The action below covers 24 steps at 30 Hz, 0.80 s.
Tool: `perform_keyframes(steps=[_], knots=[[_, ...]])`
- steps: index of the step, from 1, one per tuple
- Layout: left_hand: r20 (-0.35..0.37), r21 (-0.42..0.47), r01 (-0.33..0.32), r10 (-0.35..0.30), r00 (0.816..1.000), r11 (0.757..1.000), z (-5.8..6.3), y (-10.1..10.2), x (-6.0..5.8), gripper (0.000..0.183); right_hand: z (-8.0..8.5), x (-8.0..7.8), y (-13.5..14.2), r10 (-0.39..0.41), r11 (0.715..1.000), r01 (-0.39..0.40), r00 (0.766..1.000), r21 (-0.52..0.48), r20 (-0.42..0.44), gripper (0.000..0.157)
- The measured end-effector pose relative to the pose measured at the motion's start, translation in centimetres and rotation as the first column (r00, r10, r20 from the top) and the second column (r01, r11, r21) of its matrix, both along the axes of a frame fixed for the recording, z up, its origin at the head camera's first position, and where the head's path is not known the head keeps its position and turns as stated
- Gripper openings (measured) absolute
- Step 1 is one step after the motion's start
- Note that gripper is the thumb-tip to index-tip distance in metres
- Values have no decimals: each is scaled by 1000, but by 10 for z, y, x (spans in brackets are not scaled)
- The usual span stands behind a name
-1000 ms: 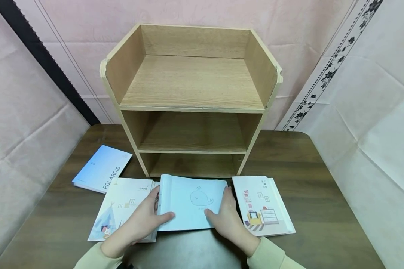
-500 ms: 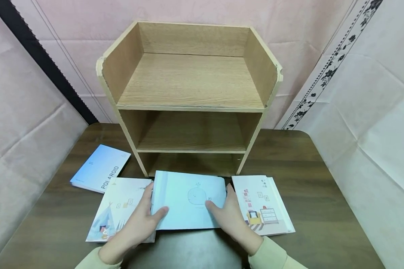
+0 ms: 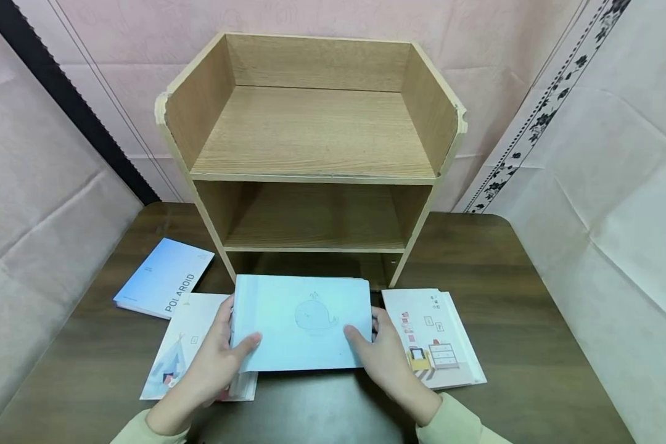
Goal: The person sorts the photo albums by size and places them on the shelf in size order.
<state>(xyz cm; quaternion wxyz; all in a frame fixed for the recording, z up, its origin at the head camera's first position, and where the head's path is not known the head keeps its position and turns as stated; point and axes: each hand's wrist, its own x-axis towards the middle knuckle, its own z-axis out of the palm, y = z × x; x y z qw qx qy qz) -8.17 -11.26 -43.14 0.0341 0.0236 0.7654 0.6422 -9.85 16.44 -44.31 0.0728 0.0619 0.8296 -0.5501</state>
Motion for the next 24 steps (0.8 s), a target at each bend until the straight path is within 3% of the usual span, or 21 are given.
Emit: perform_keyframes(steps=[4,11,16,20,24], knots=[[-9,-11,-10,10,1000,1000,3,-3,-1,77,4,2,2,-7,1000,7,1000,-10,-14,55],[-51,1,-18,18,999,1000,7,-3,-1,77,15,5,4,30,999,-22,985,49,-170,47],[-70,50,-35,38,997,998,9,-2,0,78,15,5,8,80,987,-109,971,-119,-227,49],[-90,109,-31,41,995,994,11,-1,2,77,11,6,13,155,944,-225,948,-241,-277,55],[-116,174,-6,27,993,985,14,-1,2,76,8,6,17,217,906,-302,933,-295,-288,60]])
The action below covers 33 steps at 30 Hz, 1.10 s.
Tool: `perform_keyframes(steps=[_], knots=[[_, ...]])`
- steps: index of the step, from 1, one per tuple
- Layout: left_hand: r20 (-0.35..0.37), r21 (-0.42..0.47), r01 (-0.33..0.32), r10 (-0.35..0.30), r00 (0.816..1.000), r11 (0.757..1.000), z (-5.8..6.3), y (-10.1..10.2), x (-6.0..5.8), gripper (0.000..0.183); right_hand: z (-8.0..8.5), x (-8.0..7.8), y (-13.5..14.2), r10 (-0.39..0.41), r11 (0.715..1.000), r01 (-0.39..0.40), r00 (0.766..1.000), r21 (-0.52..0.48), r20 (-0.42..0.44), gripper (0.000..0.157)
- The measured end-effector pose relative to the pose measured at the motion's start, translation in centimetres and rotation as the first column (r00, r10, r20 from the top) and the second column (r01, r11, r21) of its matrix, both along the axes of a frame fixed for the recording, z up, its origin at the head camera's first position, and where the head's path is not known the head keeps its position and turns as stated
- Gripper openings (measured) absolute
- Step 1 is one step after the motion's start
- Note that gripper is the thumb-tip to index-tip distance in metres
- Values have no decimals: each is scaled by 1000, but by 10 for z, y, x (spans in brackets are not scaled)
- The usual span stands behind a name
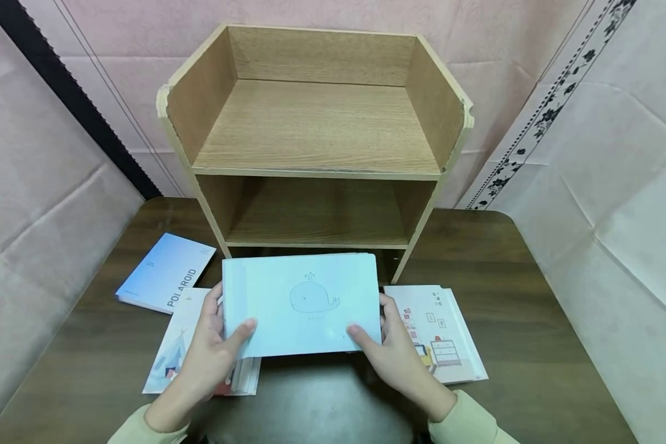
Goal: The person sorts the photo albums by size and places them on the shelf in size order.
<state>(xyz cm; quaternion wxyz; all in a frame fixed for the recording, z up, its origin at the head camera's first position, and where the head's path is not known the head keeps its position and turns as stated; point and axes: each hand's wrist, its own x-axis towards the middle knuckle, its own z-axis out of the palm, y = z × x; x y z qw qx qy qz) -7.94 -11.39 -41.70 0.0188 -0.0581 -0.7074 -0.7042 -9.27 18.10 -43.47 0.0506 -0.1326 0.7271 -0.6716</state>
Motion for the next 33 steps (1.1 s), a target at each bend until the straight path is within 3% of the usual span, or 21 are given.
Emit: perform_keyframes(steps=[3,7,11,13,15,18,23,26,28,33], knots=[[-47,-27,22,-23,999,999,4,-1,-1,76,3,0,0,-13,1000,13,1000,-11,-5,57],[-112,-184,31,-53,992,982,16,-5,-5,83,15,0,0,-66,998,65,996,-9,-61,55],[-64,-364,53,-82,995,930,33,-6,-3,106,32,-3,3,-92,996,92,984,-3,-153,55],[-31,-420,69,-91,995,905,41,-5,0,116,38,-6,5,-84,996,87,976,6,-203,55],[-33,-437,69,-92,995,897,48,-4,1,121,44,-9,7,-74,997,81,965,20,-253,55],[-103,-379,50,-95,990,924,54,-2,-1,120,53,-13,9,-70,997,81,946,20,-318,57],[-231,-155,28,-63,971,988,67,6,-5,109,72,-20,10,-84,996,87,909,-11,-409,57],[-318,-87,-12,-17,948,996,75,9,-9,101,83,-25,9,-76,997,55,891,-59,-447,56],[-390,-66,-31,3,921,997,77,10,-15,95,90,-29,7,-84,995,47,885,-93,-457,55],[-490,-70,-62,20,871,996,91,15,-27,86,104,-34,5,-142,985,87,894,-147,-426,52]])
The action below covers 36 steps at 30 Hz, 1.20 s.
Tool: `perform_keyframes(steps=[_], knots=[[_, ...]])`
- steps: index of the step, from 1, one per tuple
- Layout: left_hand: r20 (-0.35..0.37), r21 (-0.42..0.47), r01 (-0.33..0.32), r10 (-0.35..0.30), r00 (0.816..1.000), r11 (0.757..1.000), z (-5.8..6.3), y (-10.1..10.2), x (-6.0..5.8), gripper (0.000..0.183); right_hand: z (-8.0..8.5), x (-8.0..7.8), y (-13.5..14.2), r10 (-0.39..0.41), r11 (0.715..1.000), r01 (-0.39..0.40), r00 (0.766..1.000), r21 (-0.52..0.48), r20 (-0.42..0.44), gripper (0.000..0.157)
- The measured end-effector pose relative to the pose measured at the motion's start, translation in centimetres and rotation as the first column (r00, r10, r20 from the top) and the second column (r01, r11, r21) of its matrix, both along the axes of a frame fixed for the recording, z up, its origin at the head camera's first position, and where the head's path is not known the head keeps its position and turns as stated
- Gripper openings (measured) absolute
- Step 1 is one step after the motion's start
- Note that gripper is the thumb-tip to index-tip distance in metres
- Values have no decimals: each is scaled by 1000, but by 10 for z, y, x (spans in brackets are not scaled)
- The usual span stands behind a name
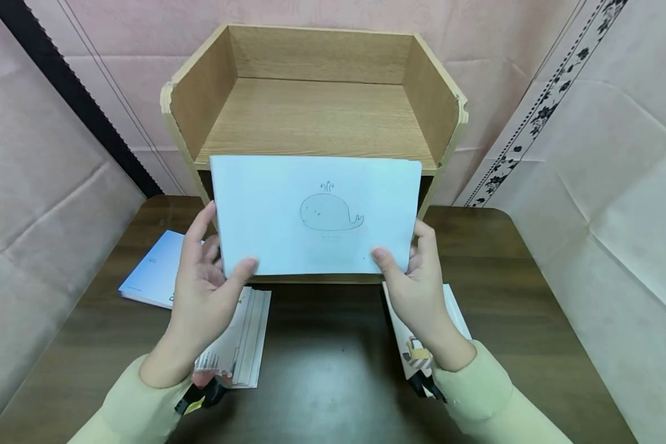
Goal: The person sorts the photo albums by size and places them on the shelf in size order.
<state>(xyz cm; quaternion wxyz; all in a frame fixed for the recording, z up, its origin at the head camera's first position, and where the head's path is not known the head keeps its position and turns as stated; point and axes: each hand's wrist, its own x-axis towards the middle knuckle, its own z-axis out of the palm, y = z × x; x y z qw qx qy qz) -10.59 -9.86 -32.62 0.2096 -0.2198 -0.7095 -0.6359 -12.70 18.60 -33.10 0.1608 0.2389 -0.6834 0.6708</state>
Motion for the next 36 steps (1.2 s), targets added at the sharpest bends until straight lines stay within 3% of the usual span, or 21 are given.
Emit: perform_keyframes(steps=[10,17,21,26,31,36], knots=[[-78,53,23,-18,997,998,20,0,-15,80,16,-7,-7,-63,995,62,998,-78,-11,45],[-53,92,18,-13,998,996,25,1,-17,74,21,-8,-11,-130,985,127,991,-119,-23,41],[-15,96,100,-99,995,990,26,1,-15,77,23,-9,-11,-176,973,167,983,-157,-48,45],[8,52,225,-226,974,973,28,0,-12,91,25,-11,-9,-225,963,209,971,-170,-77,48],[-11,24,248,-248,969,968,29,-1,-13,97,28,-9,-9,-238,965,222,964,-139,-116,43],[-11,46,221,-220,975,974,30,0,-13,94,40,-2,-18,-267,957,241,950,-163,-163,43]])
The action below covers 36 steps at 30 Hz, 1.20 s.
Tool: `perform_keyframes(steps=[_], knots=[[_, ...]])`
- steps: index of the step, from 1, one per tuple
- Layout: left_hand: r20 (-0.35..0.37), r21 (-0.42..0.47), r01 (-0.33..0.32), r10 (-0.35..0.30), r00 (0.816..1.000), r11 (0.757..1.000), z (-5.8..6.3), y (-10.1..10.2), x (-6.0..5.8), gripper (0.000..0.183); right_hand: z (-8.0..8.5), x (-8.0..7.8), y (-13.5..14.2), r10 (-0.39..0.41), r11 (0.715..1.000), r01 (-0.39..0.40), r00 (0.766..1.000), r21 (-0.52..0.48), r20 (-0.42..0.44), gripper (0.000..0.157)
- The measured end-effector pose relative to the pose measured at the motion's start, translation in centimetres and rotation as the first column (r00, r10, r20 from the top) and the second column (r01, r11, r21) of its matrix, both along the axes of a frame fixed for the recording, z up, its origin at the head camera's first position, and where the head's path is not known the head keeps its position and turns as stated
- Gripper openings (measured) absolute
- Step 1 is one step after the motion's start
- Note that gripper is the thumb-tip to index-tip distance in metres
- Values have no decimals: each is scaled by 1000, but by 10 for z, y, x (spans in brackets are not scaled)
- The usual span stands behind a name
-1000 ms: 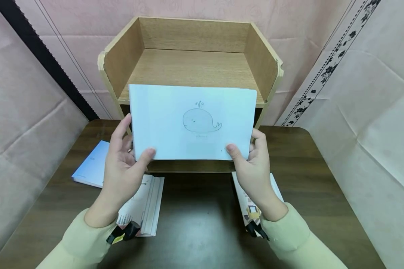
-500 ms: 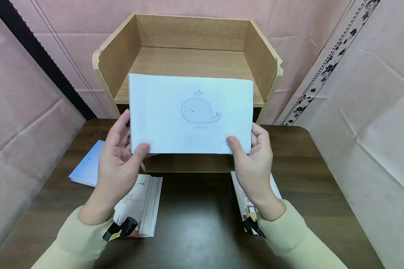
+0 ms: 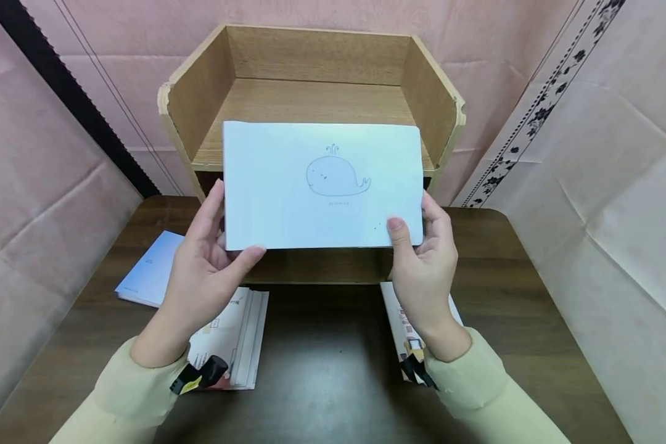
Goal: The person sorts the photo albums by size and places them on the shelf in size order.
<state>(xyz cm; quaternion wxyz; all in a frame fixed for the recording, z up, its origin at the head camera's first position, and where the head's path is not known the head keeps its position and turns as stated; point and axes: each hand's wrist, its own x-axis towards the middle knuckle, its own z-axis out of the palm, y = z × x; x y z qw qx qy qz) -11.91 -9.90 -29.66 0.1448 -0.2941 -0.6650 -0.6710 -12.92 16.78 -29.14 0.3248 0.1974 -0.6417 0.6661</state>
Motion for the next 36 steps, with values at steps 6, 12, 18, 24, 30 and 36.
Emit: perform_keyframes(steps=[6,12,18,24,30,36], knots=[[-33,40,-54,56,998,998,3,3,2,89,7,1,-8,-39,994,33,998,-100,-54,44],[-108,67,-108,115,987,992,11,4,2,83,3,-8,-1,-45,983,44,999,-176,-4,46],[-131,75,-156,165,978,985,19,4,0,76,9,-8,3,106,956,-89,993,-279,44,48],[-126,78,-206,215,968,975,24,4,-4,69,15,-5,5,336,863,-320,941,-392,-29,53],[-147,38,-287,289,946,957,29,5,-12,64,16,-7,8,411,859,-405,910,-315,-49,60],[-139,-103,-363,348,927,926,34,2,-21,54,19,-16,6,337,907,-324,941,-269,4,60]])
